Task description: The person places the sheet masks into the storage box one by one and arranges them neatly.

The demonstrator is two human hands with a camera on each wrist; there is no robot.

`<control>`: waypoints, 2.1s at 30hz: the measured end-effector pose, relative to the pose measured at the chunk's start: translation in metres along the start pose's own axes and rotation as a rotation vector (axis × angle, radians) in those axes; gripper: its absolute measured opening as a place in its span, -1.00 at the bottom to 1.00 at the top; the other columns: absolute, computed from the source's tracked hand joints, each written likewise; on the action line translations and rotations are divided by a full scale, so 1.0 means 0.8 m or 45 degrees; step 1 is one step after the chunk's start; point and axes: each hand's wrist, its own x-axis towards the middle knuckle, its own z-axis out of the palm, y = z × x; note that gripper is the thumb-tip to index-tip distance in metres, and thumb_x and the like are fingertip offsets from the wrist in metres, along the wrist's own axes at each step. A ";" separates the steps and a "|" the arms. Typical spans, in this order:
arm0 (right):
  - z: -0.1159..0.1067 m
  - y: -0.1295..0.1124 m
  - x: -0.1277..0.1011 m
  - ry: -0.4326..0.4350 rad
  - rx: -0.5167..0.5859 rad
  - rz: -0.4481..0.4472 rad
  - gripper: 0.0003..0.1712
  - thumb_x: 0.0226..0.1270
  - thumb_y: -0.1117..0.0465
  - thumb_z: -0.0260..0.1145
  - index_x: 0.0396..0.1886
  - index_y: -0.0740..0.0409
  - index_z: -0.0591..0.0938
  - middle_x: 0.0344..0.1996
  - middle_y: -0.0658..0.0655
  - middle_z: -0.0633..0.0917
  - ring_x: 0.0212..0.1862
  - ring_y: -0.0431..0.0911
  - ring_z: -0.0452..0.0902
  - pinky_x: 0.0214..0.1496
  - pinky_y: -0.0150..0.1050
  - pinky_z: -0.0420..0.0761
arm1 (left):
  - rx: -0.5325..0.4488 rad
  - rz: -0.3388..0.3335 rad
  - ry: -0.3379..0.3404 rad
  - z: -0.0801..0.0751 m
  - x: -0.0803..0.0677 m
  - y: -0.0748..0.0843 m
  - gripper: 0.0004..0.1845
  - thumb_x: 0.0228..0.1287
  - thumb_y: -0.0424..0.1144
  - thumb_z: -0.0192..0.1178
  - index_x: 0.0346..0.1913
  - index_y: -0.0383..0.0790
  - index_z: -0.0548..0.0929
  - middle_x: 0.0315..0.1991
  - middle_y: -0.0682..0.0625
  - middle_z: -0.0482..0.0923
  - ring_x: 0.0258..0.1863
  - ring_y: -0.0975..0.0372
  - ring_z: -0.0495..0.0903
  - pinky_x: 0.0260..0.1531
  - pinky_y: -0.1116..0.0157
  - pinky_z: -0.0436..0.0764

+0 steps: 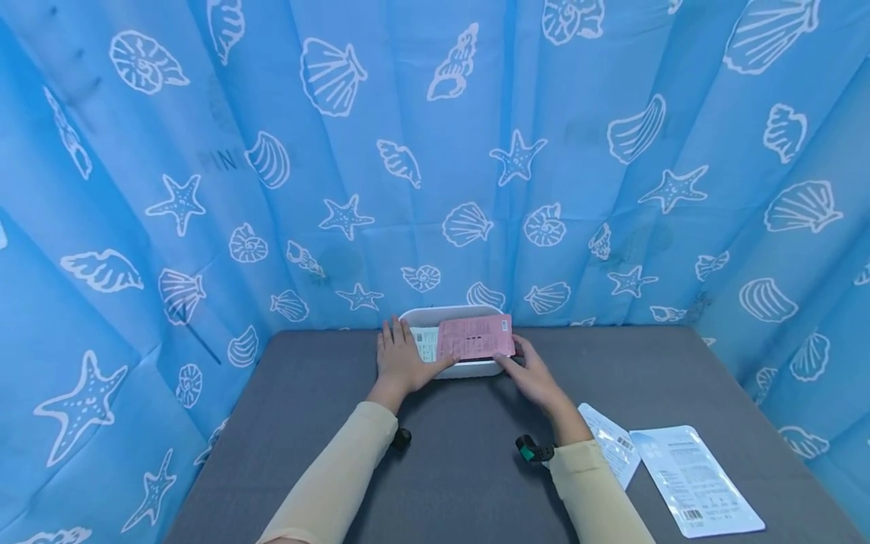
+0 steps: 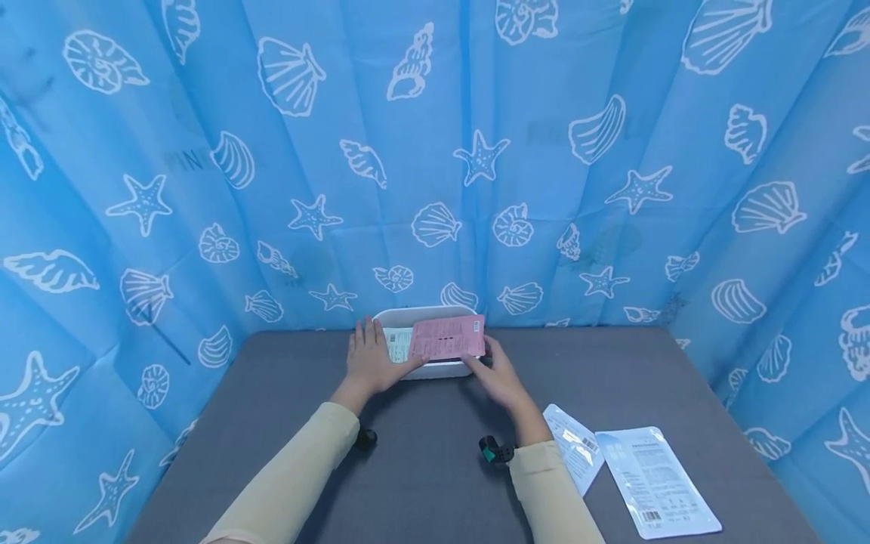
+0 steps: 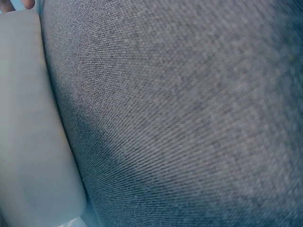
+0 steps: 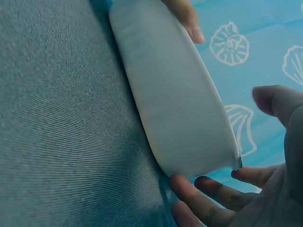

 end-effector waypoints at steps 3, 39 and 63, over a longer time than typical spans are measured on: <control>0.002 -0.003 0.004 0.002 -0.034 0.005 -0.14 0.70 -0.07 0.11 0.72 0.24 0.02 0.58 0.42 0.27 0.59 0.31 0.22 0.56 0.33 0.33 | 0.007 -0.008 0.011 0.003 0.001 0.000 0.55 -0.02 0.79 0.08 0.71 -0.38 -0.08 0.75 -0.31 -0.20 0.74 -0.23 -0.21 0.70 -0.15 -0.08; 0.008 -0.003 -0.004 -0.003 -0.581 -0.102 0.04 0.56 -0.25 0.24 0.78 0.01 -0.01 0.53 0.44 0.33 0.46 0.41 0.42 0.39 0.41 0.47 | -0.014 -0.008 0.003 0.006 0.008 -0.004 0.54 0.02 0.77 0.10 0.71 -0.35 -0.16 0.75 -0.30 -0.25 0.74 -0.23 -0.23 0.69 -0.16 -0.07; -0.047 0.010 -0.072 -0.153 -0.430 -0.098 -0.04 0.58 -0.04 0.32 0.71 0.25 0.10 0.52 0.50 0.36 0.45 0.41 0.40 0.40 0.38 0.48 | -0.041 0.021 0.022 0.004 -0.003 -0.002 0.50 0.04 0.75 0.12 0.71 -0.37 -0.06 0.75 -0.31 -0.22 0.74 -0.22 -0.20 0.70 -0.14 -0.06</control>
